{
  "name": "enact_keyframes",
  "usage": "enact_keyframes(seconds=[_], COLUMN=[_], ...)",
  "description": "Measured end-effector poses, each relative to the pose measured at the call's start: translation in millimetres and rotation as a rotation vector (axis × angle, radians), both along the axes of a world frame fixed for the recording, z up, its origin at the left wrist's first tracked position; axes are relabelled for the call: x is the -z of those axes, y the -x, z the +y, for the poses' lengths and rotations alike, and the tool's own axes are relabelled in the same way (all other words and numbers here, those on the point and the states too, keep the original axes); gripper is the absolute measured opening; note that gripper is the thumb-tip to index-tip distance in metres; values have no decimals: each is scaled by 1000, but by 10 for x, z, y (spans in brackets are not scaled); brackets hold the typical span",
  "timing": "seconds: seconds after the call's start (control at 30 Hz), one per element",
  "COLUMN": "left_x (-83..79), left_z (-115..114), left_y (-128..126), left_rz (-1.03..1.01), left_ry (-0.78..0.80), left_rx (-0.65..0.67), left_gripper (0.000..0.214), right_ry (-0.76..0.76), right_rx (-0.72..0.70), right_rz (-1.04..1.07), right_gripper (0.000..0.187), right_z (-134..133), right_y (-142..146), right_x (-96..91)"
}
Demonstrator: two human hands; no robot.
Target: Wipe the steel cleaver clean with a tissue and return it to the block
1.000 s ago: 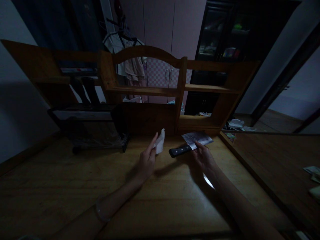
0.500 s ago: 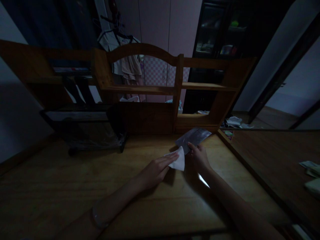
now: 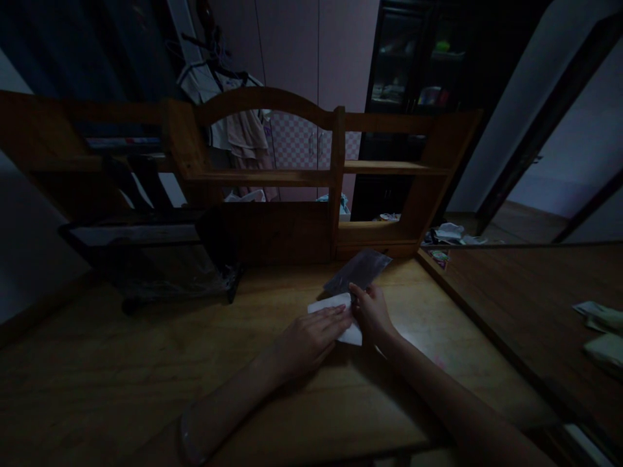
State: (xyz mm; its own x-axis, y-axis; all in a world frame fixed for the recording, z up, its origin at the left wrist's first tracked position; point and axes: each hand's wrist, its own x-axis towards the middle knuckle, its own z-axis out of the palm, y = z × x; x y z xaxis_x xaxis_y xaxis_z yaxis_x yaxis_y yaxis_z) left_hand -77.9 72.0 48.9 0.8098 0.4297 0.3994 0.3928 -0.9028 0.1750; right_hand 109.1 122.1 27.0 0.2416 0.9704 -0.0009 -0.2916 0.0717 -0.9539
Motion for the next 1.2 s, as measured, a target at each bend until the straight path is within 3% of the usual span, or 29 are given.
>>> enact_keyframes(seconds=[0.23, 0.4, 0.5, 0.73, 0.93, 1.13, 1.2], left_x=[-52, -97, -109, -72, -129, -147, -112], left_z=[-53, -68, -62, -96, -140, -224, -236], left_y=[-22, 1, 30, 40, -11, 45, 88], left_rz=[13, -24, -33, -52, -176, -410, -515], left_ry=[-21, 56, 118, 69, 113, 309, 421], left_rx=[1, 19, 48, 145, 183, 151, 73], left_gripper=[45, 47, 44, 31, 23, 33, 36], right_ry=[12, 51, 69, 135, 165, 195, 183], right_rx=[-27, -53, -78, -99, -113, -116, -104], right_rz=[-15, 7, 35, 109, 141, 139, 141], right_gripper=[24, 24, 23, 17, 19, 17, 17], right_z=[-22, -17, -28, -19, 14, 64, 102], right_y=[-11, -22, -24, -48, -99, -147, -209], right_x=[-55, -101, -109, -175, -150, -102, -88])
